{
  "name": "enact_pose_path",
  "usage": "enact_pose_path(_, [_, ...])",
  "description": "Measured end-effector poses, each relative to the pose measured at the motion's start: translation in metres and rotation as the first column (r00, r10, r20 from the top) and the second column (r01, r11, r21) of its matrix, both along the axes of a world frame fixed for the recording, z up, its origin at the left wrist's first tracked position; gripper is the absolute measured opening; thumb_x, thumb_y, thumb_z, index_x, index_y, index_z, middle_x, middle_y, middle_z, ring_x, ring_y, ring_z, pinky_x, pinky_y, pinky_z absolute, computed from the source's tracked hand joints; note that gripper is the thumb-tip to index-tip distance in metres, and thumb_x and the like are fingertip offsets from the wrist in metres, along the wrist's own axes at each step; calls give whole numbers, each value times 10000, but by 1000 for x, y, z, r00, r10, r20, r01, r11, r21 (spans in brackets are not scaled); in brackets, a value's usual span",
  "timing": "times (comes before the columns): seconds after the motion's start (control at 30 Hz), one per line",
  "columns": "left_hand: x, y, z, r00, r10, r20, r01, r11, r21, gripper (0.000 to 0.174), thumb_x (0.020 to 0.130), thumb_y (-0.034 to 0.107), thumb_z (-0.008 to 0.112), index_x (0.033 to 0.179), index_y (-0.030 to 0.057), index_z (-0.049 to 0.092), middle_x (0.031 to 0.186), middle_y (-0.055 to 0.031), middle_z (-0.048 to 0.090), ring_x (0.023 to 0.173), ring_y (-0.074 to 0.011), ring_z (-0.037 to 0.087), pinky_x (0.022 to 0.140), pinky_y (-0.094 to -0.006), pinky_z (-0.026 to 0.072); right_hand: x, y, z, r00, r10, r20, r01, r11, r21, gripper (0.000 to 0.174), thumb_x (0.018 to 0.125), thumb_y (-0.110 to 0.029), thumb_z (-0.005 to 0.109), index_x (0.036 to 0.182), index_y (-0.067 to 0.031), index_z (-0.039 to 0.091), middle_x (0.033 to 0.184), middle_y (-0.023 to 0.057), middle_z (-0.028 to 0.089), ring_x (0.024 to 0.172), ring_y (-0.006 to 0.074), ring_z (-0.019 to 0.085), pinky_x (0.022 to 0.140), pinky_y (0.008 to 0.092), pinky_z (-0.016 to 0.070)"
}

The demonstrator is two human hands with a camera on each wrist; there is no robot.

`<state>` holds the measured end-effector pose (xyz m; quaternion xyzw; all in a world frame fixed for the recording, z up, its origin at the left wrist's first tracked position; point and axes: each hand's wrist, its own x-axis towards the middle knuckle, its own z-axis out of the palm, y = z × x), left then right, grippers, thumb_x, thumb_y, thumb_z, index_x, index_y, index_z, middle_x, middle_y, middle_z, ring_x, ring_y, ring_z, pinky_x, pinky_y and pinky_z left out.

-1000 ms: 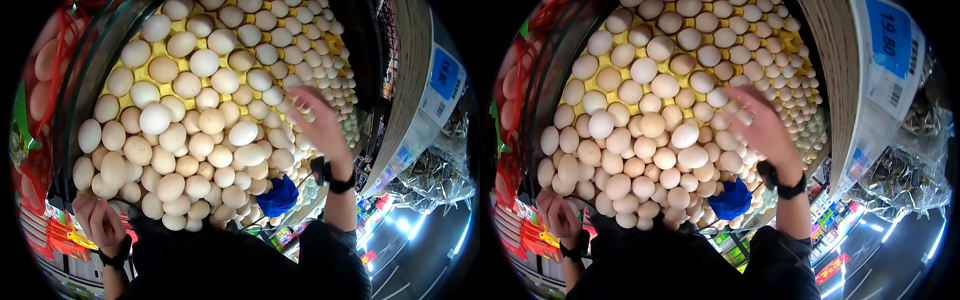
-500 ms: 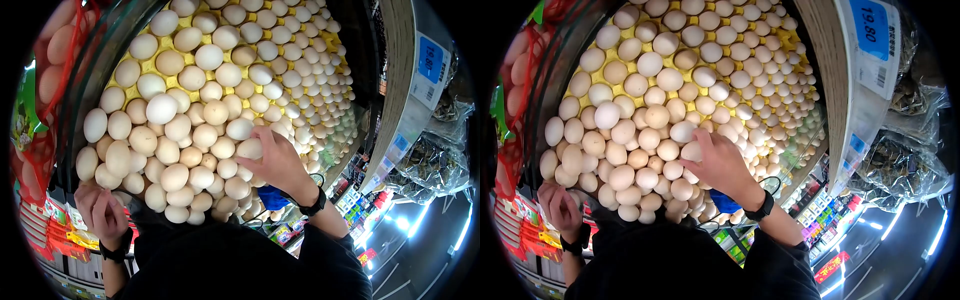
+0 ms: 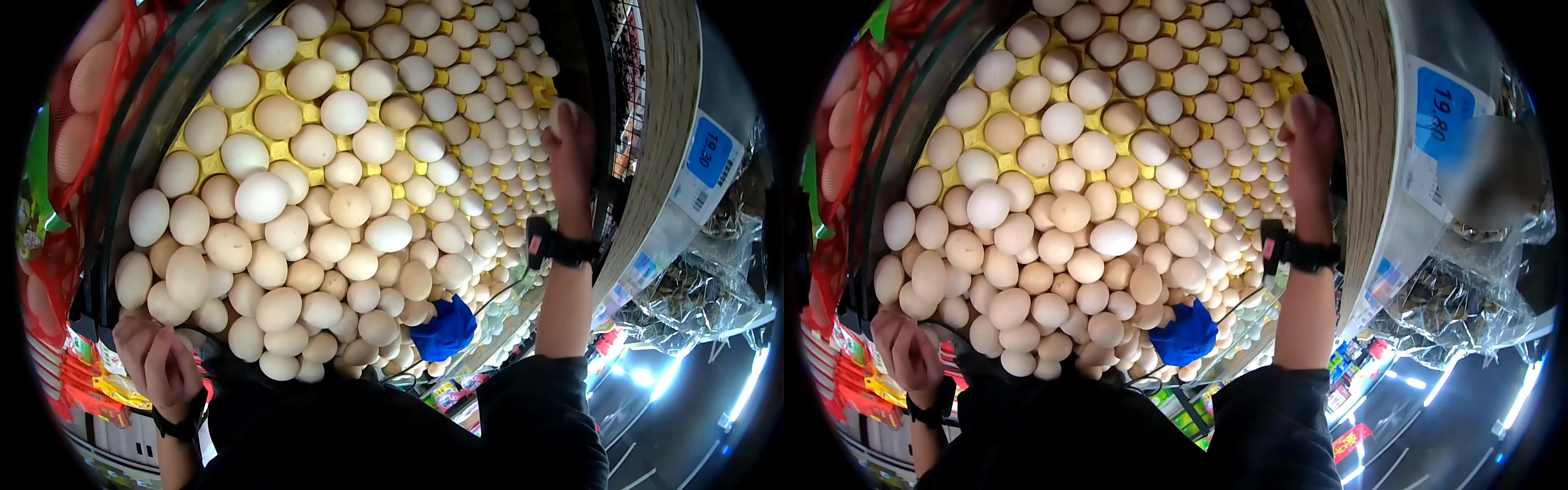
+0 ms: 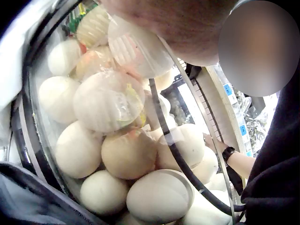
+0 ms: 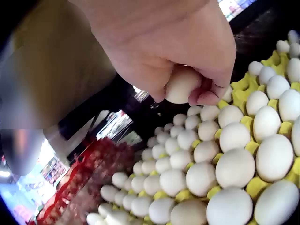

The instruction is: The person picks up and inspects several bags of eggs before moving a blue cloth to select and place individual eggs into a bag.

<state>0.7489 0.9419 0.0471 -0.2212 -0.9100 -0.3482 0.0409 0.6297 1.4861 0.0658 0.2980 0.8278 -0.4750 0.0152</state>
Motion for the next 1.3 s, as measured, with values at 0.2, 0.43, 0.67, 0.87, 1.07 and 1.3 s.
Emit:
enact_pose_path(0.2, [0,1,2,1000,8,29,-8,1000,-4,345,724,-120,544,1048,-6,584,925,-129,535,790,-311,527,708,-448,439,-38,48,-48,965,-124,-230,128,992,0,422,897,-270,711,1207,-15,580,1058,60,610,939,122,589,727,253,508])
enact_pose_path(0.43, [1,0,2,1000,3,23,-2,999,-32,343,719,-118,545,1040,-2,586,916,-116,532,789,-297,511,701,-442,436,-44,75,-84,973,22,-230,68,923,377,529,869,-297,739,1253,29,577,1113,102,665,999,184,615,856,319,500])
enact_pose_path(0.67, [2,1,2,999,18,45,-17,1000,-14,339,712,-114,533,1027,2,589,910,-112,527,798,-291,504,709,-439,442,-52,57,-96,945,-9,-326,150,900,410,427,873,-251,723,1172,34,618,1136,131,668,1002,196,634,879,314,497])
enact_pose_path(0.87, [3,0,2,999,15,39,-14,1000,-25,345,711,-112,532,1032,0,588,915,-117,527,798,-292,504,711,-443,445,-51,60,-88,991,90,-95,-16,804,594,435,887,-259,696,1211,19,609,1175,167,655,1063,231,628,906,327,490])
enact_pose_path(1.07, [1,1,0,1000,11,4,-11,1000,-11,349,713,-108,532,1043,-7,585,931,-124,535,795,-302,515,717,-446,440,-23,39,-59,948,91,-304,111,803,585,407,912,-242,662,1237,-7,596,1088,101,665,967,195,624,889,332,489])
enact_pose_path(1.3, [0,2,0,1000,0,-26,-1,1000,-19,345,713,-109,523,1039,-14,586,925,-133,534,787,-312,519,696,-444,437,63,-116,23,764,595,252,-641,747,180,241,863,-128,699,1082,-38,649,1008,74,652,900,187,620,840,297,483])
